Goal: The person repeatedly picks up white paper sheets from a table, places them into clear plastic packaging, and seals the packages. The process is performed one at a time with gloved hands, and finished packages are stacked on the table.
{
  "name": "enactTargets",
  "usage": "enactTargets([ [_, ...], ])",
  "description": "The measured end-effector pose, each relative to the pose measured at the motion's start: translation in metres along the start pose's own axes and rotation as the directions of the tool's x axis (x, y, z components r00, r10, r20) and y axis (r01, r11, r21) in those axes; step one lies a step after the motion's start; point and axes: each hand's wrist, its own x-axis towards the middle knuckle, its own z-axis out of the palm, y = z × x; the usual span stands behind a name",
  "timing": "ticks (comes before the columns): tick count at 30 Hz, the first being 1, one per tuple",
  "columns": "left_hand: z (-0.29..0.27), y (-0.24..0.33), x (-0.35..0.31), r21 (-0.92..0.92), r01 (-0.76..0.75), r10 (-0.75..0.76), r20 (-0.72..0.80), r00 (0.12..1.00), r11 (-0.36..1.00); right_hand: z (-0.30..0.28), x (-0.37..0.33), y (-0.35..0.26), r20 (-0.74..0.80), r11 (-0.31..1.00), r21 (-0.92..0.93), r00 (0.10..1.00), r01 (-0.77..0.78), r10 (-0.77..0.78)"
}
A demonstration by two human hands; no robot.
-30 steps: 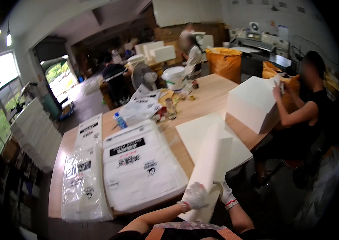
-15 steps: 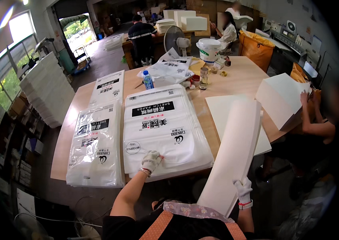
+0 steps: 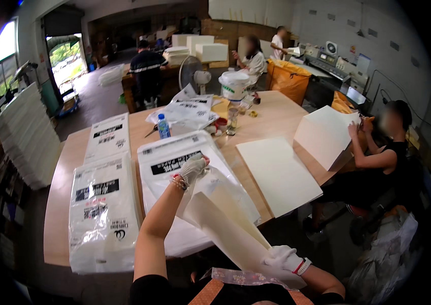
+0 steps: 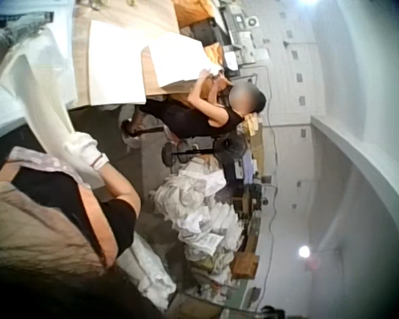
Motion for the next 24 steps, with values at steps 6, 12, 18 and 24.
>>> enactTargets([
  [6,0.119,-0.007,-0.083,0.532,-0.565,0.323,0.483,0.814,0.631,-0.009,0.059,0.013,-0.246,1.000,-0.022,0.969,-0.009,0.003],
  [12,0.108,-0.037,-0.094,0.693,-0.368,0.224,0.294,0.929,0.620,-0.023,0.125,0.046,-0.373,0.874,0.438,0.843,-0.208,0.388],
  [18,0.096,-0.138,-0.109,0.809,-0.550,0.512,0.388,0.766,0.210,-0.016,0.285,0.119,-0.775,0.975,0.184,0.592,-0.121,0.220],
  [24,-0.010,-0.147,-0.120,0.985,0.053,0.696,-0.155,0.701,0.166,-0.073,0.310,0.112,-0.376,0.931,0.130,0.852,-0.340,0.364],
])
